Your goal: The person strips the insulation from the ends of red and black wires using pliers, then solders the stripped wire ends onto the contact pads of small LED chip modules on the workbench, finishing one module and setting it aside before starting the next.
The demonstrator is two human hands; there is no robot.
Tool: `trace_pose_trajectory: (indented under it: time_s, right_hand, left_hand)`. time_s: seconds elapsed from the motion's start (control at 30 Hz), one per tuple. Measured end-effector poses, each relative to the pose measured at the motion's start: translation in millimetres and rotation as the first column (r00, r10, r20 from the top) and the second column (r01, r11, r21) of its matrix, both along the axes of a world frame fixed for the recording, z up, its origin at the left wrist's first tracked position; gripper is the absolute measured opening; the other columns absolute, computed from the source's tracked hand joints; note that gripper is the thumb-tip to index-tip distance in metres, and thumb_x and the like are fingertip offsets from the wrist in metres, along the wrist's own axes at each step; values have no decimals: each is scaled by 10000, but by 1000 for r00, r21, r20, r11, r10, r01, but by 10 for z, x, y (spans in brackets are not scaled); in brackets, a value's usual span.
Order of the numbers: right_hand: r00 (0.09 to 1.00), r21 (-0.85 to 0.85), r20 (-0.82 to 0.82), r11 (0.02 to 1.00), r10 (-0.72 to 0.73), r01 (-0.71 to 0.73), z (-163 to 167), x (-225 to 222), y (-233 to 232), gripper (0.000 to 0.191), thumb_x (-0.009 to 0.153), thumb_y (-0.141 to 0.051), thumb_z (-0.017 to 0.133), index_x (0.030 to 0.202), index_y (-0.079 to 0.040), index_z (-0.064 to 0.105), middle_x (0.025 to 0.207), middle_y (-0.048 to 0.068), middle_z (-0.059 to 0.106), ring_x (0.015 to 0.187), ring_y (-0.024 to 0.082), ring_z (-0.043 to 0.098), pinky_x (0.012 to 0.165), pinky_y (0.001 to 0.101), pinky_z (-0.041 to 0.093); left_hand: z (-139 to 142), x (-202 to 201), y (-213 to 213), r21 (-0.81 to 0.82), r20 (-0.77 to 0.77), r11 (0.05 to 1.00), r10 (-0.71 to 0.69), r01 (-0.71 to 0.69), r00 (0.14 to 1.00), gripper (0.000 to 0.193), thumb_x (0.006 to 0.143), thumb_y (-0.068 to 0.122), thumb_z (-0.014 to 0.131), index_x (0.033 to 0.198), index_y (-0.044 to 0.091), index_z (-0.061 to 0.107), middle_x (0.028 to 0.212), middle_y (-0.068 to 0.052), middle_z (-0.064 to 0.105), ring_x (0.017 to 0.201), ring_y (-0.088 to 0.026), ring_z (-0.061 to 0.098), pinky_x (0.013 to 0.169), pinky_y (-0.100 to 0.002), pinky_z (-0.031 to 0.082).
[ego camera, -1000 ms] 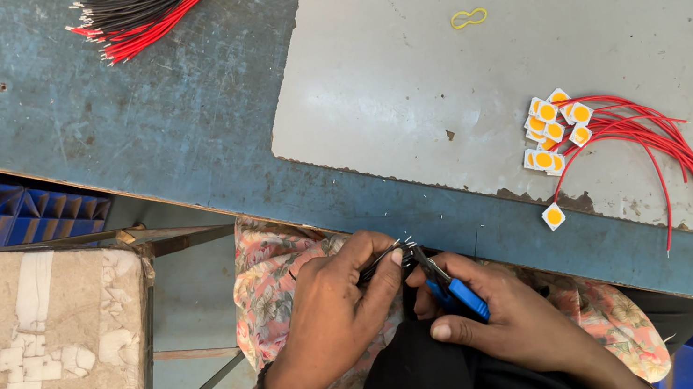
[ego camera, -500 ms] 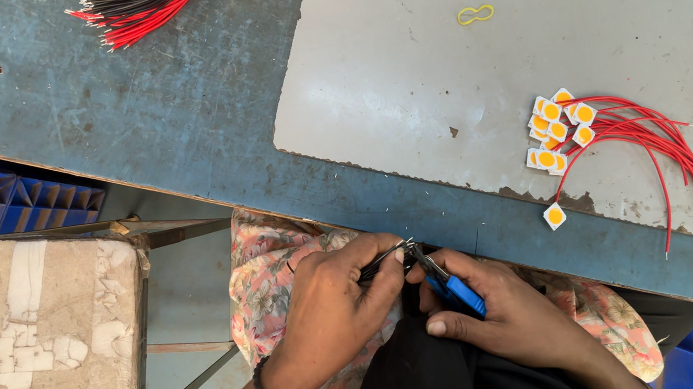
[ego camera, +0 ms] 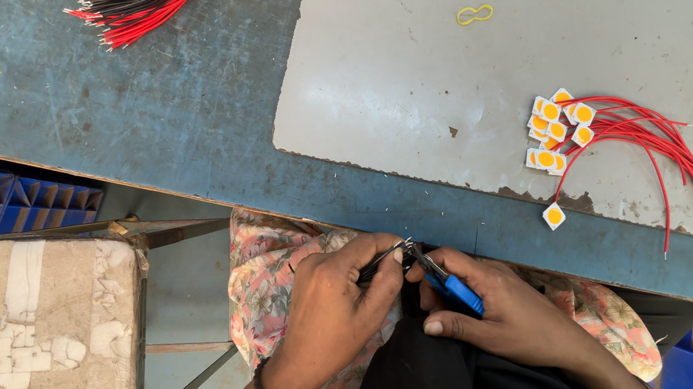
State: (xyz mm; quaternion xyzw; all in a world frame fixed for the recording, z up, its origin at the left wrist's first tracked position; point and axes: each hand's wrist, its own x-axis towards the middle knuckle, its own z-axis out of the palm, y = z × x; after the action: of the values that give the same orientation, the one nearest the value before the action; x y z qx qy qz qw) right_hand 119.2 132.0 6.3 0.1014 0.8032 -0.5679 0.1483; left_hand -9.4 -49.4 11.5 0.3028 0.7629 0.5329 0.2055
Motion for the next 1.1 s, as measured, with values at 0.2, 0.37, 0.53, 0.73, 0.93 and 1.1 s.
trace_pose_trajectory:
  time_s: [0.2,0.37,0.53,0.73,0.93,1.1]
  right_hand:
    - [1000,42,5,999,6,-7,-1,-7,1,460,851,-295,790,1233,-105,617,908,29,708,871,161,692,839,324,544]
    - [1000,51,1,999,10,-10,-2,-9,-3,459,858,-303,781,1237,-101,618,914,33,704,875,168,685,843,330,537]
    - [1000,22,-6,1000,10,-10,2,-15,-3,457,864,-301,767,1241,-98,609,934,28,712,895,164,698,849,328,544]
    - [1000,38,-8,999,9,-8,14,-17,-7,449,867,-305,764,1238,-99,618,930,31,711,896,167,697,854,328,538]
    - [1000,60,3,998,15,-15,19,-27,-3,441,866,-322,768,1222,-104,625,891,32,704,862,170,690,838,328,537]
    - [1000,46,-8,999,21,-21,33,-37,0,462,854,-330,774,1222,-102,613,893,25,711,850,164,697,810,329,545]
  left_hand:
    - [-13,7,1,5,7,1000,10,-10,1000,166,919,143,678,1023,38,752,627,-92,677,456,-143,610,442,-298,465]
    - [-10,8,3,-13,22,1000,12,-12,1000,160,920,145,679,1013,41,755,590,-89,651,430,-143,578,426,-304,442]
    - [-17,8,-2,-21,24,1000,13,-12,1000,166,917,153,681,1015,42,756,583,-91,652,427,-143,579,425,-307,442]
    - [-8,7,-10,-9,18,1000,9,-9,1000,169,924,156,675,1019,42,755,612,-91,670,439,-141,586,436,-302,455]
    - [6,3,1,0,18,1000,8,-8,1000,167,927,152,676,1023,40,755,609,-88,667,446,-132,588,438,-297,457]
    - [22,-2,-2,-47,26,999,11,-10,1000,171,915,152,680,1016,42,764,578,-96,652,419,-143,559,422,-308,434]
